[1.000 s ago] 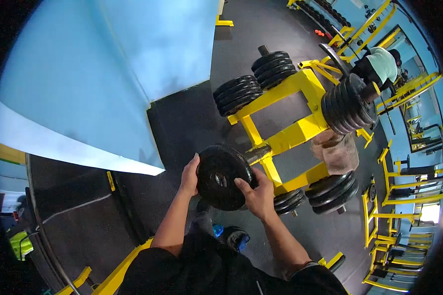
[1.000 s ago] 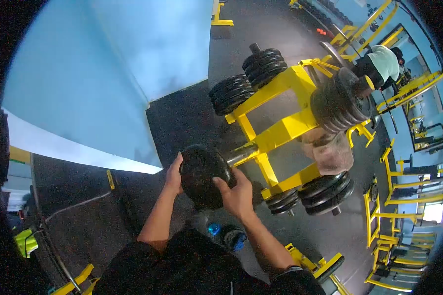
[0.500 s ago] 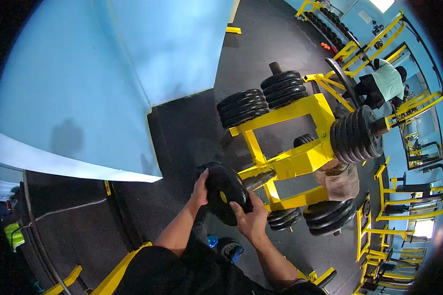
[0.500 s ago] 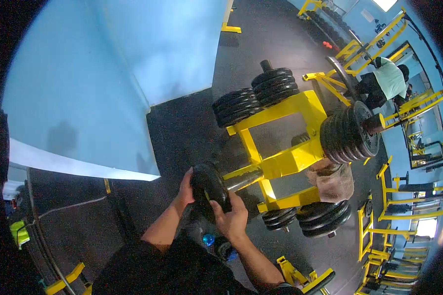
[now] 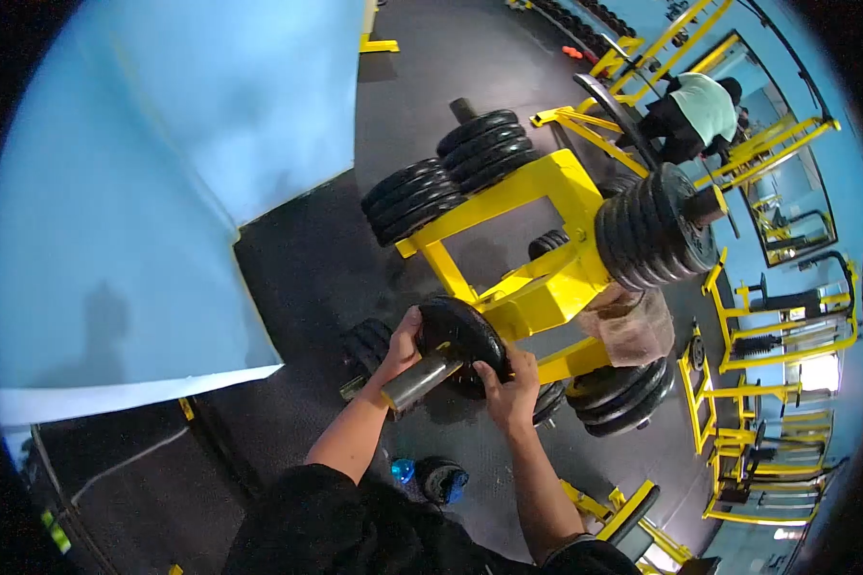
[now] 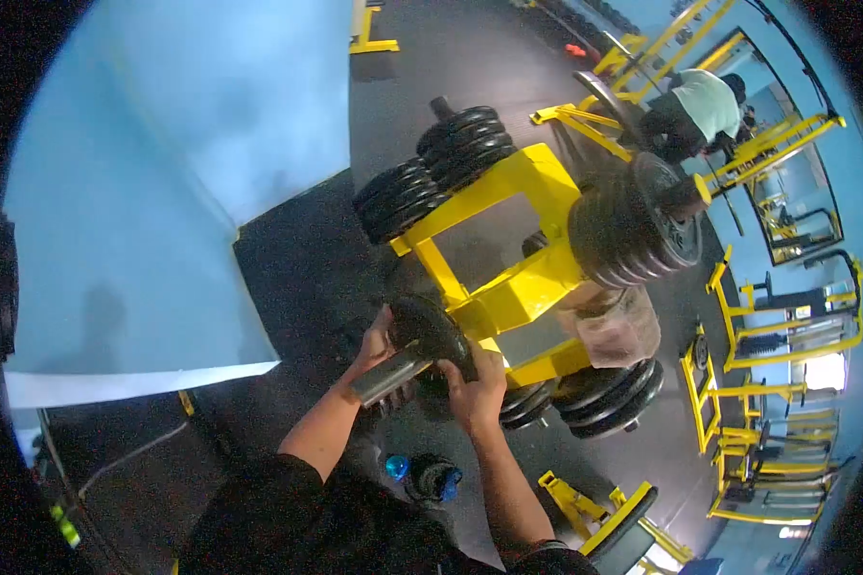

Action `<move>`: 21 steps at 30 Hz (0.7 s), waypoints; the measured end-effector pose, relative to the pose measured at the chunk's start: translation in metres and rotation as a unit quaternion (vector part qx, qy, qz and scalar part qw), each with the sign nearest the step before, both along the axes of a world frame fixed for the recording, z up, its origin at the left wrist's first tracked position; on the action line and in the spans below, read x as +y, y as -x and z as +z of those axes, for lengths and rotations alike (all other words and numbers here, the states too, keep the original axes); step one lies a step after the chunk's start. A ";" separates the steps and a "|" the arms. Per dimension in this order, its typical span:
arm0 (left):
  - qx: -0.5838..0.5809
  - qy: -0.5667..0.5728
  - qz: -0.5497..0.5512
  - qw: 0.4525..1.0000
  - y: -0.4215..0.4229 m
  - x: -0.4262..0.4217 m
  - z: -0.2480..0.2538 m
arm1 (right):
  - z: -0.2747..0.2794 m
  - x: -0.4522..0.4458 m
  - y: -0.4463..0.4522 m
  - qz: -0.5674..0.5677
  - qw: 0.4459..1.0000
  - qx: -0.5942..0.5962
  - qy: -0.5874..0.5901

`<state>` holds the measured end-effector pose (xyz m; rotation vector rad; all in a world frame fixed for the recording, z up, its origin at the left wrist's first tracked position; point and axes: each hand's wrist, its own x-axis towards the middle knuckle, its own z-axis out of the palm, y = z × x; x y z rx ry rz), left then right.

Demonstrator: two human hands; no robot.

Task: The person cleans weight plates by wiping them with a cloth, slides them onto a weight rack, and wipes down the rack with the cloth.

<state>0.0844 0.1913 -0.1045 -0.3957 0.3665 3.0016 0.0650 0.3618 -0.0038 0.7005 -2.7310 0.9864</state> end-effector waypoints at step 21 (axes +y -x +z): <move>-0.057 0.277 0.103 0.954 -0.002 0.020 -0.046 | -0.013 0.044 -0.003 -0.145 0.986 -0.062 0.062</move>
